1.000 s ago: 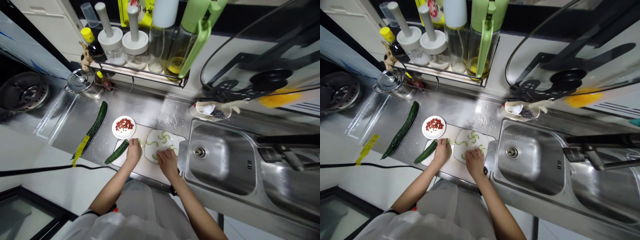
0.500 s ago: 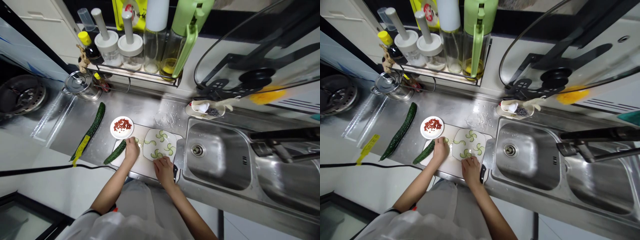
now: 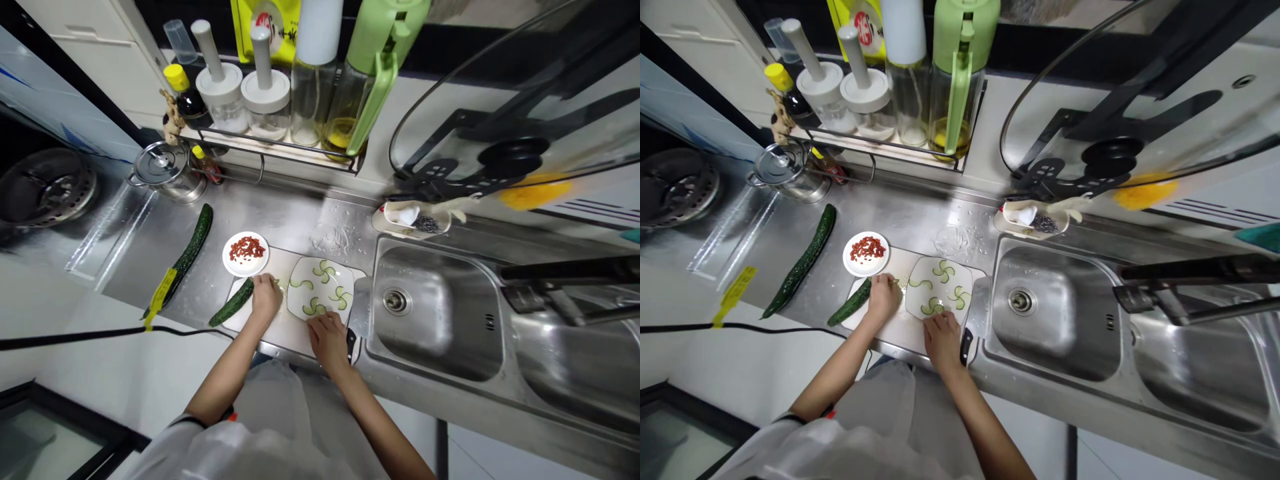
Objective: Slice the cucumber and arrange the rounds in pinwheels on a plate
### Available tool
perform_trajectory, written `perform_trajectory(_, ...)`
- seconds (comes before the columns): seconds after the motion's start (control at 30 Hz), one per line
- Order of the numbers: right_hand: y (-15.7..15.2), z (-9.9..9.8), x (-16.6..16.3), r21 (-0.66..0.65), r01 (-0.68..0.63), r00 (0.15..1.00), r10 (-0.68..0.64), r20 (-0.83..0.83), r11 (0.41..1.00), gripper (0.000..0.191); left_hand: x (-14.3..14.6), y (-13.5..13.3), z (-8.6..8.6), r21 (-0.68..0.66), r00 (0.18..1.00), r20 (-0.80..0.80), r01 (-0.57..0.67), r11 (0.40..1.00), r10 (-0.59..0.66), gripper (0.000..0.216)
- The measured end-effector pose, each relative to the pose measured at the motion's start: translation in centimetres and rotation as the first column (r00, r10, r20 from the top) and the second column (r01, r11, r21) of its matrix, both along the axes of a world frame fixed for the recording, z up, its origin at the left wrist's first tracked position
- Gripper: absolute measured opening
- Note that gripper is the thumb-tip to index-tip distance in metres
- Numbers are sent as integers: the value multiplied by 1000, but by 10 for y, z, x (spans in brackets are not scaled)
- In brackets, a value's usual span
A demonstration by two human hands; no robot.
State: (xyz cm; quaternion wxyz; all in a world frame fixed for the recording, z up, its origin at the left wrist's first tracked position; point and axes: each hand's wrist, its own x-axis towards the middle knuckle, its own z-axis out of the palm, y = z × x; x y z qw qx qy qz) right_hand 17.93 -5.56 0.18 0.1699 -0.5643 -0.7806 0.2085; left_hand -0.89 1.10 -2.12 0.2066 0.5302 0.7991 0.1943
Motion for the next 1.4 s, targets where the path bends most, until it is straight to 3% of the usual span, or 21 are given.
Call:
perform_trajectory(0.23, 8, -8, 1, -53, 32, 983, -41, -177, 998, 17, -1, -13, 16, 48, 981, 157, 108, 993, -114, 8)
perform_trajectory(0.4, 30, -6, -10, -111, 81, 935, -114, -335, 990, 25, 12, -23, 35, -20, 920, 342, 213, 977, -193, 5)
perform_trajectory(0.5, 41, -1, -15, -174, 96, 903, -159, -399, 980, 19, 21, -26, 42, -18, 888, 400, 256, 967, -228, 5)
perform_trajectory(0.67, 47, 2, -13, -309, 131, 872, -258, -416, 942, 20, 25, -27, 44, -32, 861, 457, 268, 963, -224, 5)
perform_trajectory(0.83, 49, 1, -8, -446, 80, 839, -302, -454, 892, 16, 24, -28, 42, -62, 833, 517, 269, 961, -199, 9)
perform_trajectory(0.93, 50, 2, -5, -534, 33, 790, -349, -503, 845, 16, 23, -28, 39, -93, 751, 649, 235, 968, -120, 20)
perform_trajectory(1.07, 54, 7, 0, -575, -7, 767, -364, -528, 818, 16, 22, -28, 36, -238, 516, 849, 179, 955, 115, 40)
perform_trajectory(1.27, 59, 18, 6, -584, -63, 796, -312, -519, 810, 15, 21, -20, 37, -580, 282, 801, 145, 802, 528, 46)
perform_trajectory(1.4, 59, 22, 7, -587, -148, 813, -240, -530, 796, 13, 23, -13, 35, -650, 200, 760, 195, 734, 619, 47)
